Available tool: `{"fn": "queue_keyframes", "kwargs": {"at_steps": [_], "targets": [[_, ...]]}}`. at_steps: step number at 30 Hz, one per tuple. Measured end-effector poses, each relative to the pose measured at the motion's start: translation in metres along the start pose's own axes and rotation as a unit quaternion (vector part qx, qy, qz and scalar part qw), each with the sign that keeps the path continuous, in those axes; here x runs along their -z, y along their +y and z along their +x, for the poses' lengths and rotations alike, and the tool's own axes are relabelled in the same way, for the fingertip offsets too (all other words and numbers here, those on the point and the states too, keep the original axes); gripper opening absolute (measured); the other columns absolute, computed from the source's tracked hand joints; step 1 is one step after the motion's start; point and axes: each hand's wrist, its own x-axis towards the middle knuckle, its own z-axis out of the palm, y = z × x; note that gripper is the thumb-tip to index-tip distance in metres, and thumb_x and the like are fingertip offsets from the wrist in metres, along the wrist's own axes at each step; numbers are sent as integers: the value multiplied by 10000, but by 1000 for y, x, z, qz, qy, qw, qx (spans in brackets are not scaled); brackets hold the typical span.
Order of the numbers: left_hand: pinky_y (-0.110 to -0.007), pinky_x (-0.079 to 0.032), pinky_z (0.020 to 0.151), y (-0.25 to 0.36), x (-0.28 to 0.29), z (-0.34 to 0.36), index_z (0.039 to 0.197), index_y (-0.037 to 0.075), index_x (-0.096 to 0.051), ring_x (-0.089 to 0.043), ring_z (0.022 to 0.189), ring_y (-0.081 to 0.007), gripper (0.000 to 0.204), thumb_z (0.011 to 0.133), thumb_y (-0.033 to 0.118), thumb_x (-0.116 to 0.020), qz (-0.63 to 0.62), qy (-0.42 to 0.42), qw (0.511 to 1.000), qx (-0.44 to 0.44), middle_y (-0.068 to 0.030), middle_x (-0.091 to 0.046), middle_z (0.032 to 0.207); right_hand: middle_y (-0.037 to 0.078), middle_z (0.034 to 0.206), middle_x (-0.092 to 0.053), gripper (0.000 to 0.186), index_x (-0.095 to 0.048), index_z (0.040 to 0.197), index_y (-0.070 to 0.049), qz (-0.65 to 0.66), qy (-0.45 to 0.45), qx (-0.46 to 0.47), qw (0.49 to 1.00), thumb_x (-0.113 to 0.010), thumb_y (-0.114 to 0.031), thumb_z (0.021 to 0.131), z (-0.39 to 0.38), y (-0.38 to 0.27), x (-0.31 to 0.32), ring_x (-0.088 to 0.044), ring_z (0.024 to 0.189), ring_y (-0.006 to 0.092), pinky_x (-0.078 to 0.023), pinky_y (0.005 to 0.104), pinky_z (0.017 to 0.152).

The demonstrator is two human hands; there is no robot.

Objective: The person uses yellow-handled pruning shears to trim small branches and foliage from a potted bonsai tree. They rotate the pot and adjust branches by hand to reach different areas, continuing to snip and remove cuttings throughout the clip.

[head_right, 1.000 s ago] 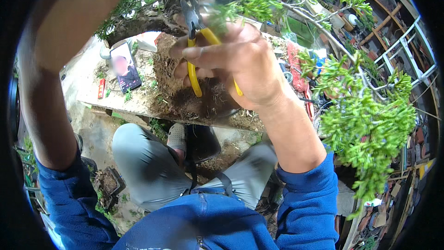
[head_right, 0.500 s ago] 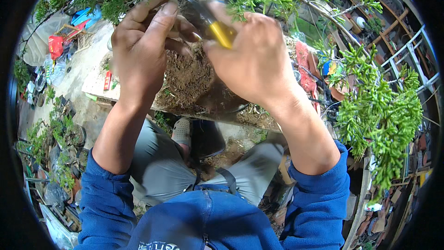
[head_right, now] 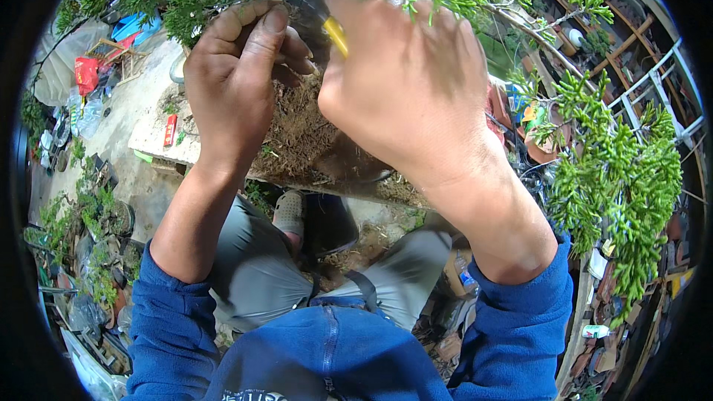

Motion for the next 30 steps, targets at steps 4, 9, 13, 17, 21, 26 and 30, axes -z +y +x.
{"fn": "queue_keyframes", "kwargs": {"at_steps": [4, 9, 13, 17, 21, 26, 30], "targets": [[-248, -545, 581, 1, 0, -1, 1140, -52, -673, -697, 654, -135, 244, 1051, 174, -648, 3, 1, 1000, 2, -93, -731, 795, 181, 987, -748, 412, -736, 1263, -139, -46, 2, 16, 999, -722, -146, 852, -1, -4, 7, -721, 859, 399, -579, 456, 753], [-250, -546, 583, -3, -1, -1, 1134, -50, -669, -696, 655, -138, 232, 1049, 164, -647, -5, -9, 1000, 4, -94, -732, 804, 178, 971, -744, 412, -740, 1250, -133, -58, -27, 24, 998, -737, -133, 838, 0, -3, 12, -713, 863, 407, -577, 471, 747], [-259, -540, 591, -1, 2, -6, 1051, -55, -708, -701, 649, -126, 182, 1005, 114, -657, -32, -16, 999, 33, -89, -737, 755, 187, 1064, -749, 432, -732, 1262, -103, -23, -39, 29, 999, -732, -119, 830, -4, 0, 13, -727, 934, 386, -584, 427, 811], [-264, -552, 656, 7, 13, -14, 994, -49, -739, -725, 725, -139, 151, 913, 73, -703, 66, -74, 994, 45, -115, -756, 789, 175, 1159, -758, 501, -700, 1327, -79, 82, -51, -13, 995, -715, -79, 826, -10, 6, 15, -757, 1017, 282, -574, 345, 900], [-275, -569, 767, 14, 28, -2, 1064, -52, -725, -702, 884, -167, 147, 918, -37, -712, 213, 63, 904, -366, -130, -746, 1001, 145, 1203, -751, 669, -614, 1447, -85, 236, -28, 45, 970, -749, -38, 794, -3, 7, -2, -721, 978, 177, -565, 325, 897], [-406, -414, 1027, 27, 44, 7, 1122, 76, -758, -644, 1074, -279, 332, 791, 63, -781, 462, 68, 800, -376, -87, -725, 1118, 152, 1084, -759, 804, -476, 1559, -93, 292, -28, 6, 956, -777, -72, 814, -4, 7, -11, -683, 867, 146, -554, 299, 826], [-410, -400, 970, 25, 46, 7, 1101, 152, -777, -607, 1039, -256, 308, 796, 130, -813, 526, 71, 763, -369, -59, -696, 1093, 94, 942, -762, 793, -458, 1575, -104, 308, -39, -54, 949, -778, -103, 849, -7, 10, -4, -643, 813, 103, -521, 256, 789]]}}
